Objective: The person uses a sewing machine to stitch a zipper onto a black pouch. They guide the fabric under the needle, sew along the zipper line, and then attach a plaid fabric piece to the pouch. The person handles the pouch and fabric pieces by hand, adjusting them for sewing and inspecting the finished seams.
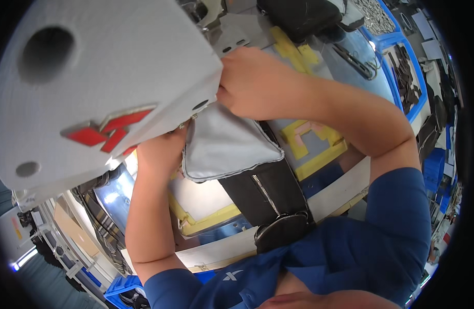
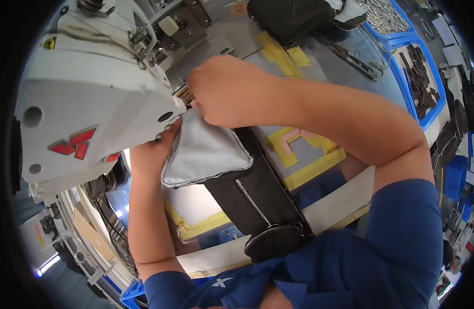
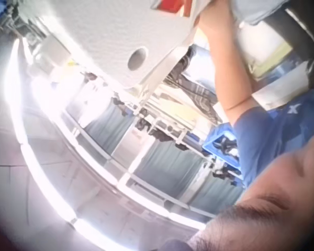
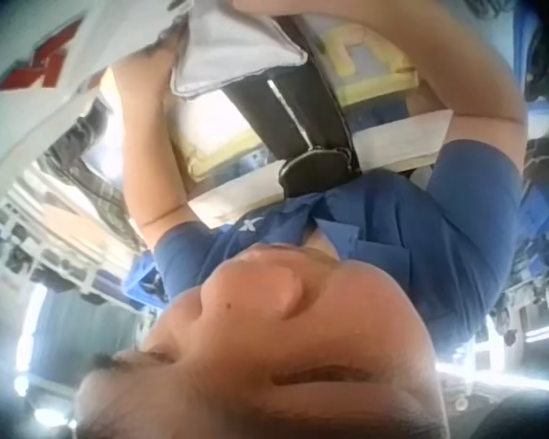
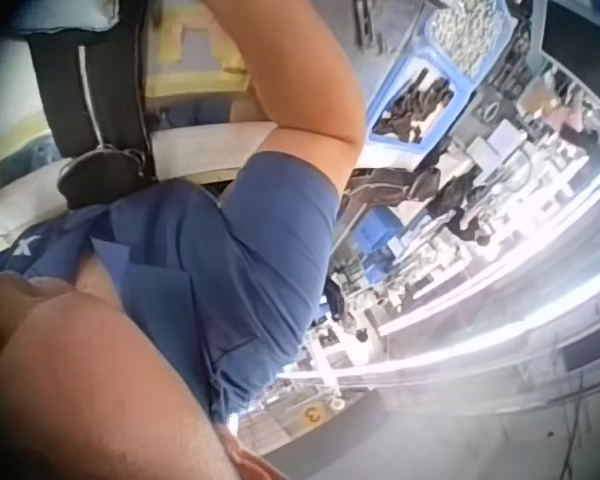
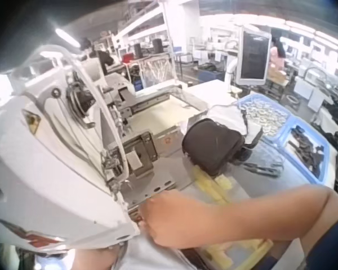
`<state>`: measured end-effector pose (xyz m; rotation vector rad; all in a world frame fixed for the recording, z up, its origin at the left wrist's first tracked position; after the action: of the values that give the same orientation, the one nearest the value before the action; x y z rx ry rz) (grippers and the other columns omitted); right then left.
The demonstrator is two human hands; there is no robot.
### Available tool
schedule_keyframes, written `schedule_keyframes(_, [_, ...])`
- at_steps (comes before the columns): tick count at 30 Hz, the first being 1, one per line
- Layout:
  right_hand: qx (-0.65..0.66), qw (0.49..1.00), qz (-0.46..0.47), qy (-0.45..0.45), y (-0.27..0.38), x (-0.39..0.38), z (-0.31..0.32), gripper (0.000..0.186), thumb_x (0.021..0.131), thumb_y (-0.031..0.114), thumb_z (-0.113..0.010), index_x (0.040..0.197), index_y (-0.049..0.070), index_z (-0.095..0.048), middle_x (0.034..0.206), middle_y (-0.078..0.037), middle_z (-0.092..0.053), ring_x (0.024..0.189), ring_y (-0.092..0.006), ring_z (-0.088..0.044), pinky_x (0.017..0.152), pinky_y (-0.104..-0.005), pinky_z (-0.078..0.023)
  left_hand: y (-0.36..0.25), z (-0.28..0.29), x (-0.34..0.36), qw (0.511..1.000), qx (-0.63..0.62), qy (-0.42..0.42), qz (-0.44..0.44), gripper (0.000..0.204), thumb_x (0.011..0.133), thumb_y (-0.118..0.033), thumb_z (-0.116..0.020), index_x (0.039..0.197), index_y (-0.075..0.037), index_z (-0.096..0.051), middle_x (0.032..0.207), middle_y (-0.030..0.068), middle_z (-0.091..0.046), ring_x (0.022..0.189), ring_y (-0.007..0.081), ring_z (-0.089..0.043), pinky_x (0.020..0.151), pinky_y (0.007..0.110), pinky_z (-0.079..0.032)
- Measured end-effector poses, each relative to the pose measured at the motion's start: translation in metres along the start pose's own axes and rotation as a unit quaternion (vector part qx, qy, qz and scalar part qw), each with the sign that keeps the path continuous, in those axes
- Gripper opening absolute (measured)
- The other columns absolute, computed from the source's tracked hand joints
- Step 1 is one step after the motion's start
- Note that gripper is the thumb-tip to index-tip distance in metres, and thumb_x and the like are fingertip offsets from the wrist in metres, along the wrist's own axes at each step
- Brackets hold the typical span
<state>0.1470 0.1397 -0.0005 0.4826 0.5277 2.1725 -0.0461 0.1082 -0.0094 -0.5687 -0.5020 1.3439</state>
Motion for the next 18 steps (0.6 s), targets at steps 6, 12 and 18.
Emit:
schedule_keyframes(6, [0.044,0.995,-0.063,0.063,-0.007,0.011,0.001,0.025,0.088,0.018,-0.069,0.084,-0.006,-0.074,0.084,-0.026,-0.073,0.088,-0.0476,-0.073,0.08,-0.0536,-0.058,0.006,0.0,0.005,0.99,0.059,-0.041,-0.124,0.025,0.086,-0.009,-0.088,0.108,0.0,-0.079,0.097,0.011,-0.081,0.086,0.0243,-0.076,0.081,0.037,-0.059])
schedule_keyframes(12, [0.066,0.992,-0.088,0.061,-0.013,0.015,0.002,0.023,0.088,0.019,-0.071,0.086,-0.003,-0.075,0.081,-0.024,-0.073,0.086,-0.0458,-0.073,0.077,-0.0523,-0.057,0.022,-0.001,0.011,0.975,0.078,-0.072,-0.198,0.025,0.088,-0.01,-0.089,0.107,0.002,-0.079,0.097,0.0092,-0.081,0.085,0.0188,-0.074,0.082,0.034,-0.059])
schedule_keyframes(18, [0.045,0.989,-0.092,0.107,-0.008,0.02,0.004,0.025,0.089,0.018,-0.07,0.088,-0.005,-0.077,0.084,-0.027,-0.073,0.089,-0.0471,-0.074,0.078,-0.0524,-0.058,0.014,0.002,0.016,0.985,-0.006,-0.046,-0.168,0.024,0.09,-0.007,-0.087,0.111,0.002,-0.079,0.102,0.0079,-0.08,0.089,0.0162,-0.073,0.086,0.032,-0.058])
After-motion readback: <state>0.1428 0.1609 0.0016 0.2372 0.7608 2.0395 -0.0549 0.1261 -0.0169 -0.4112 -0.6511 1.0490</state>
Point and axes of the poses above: each hand's wrist, its own x-axis towards the middle knuckle, its own z-axis out of the back of the hand, y = z × x, the point moved 6 cm from there along x, towards the middle knuckle
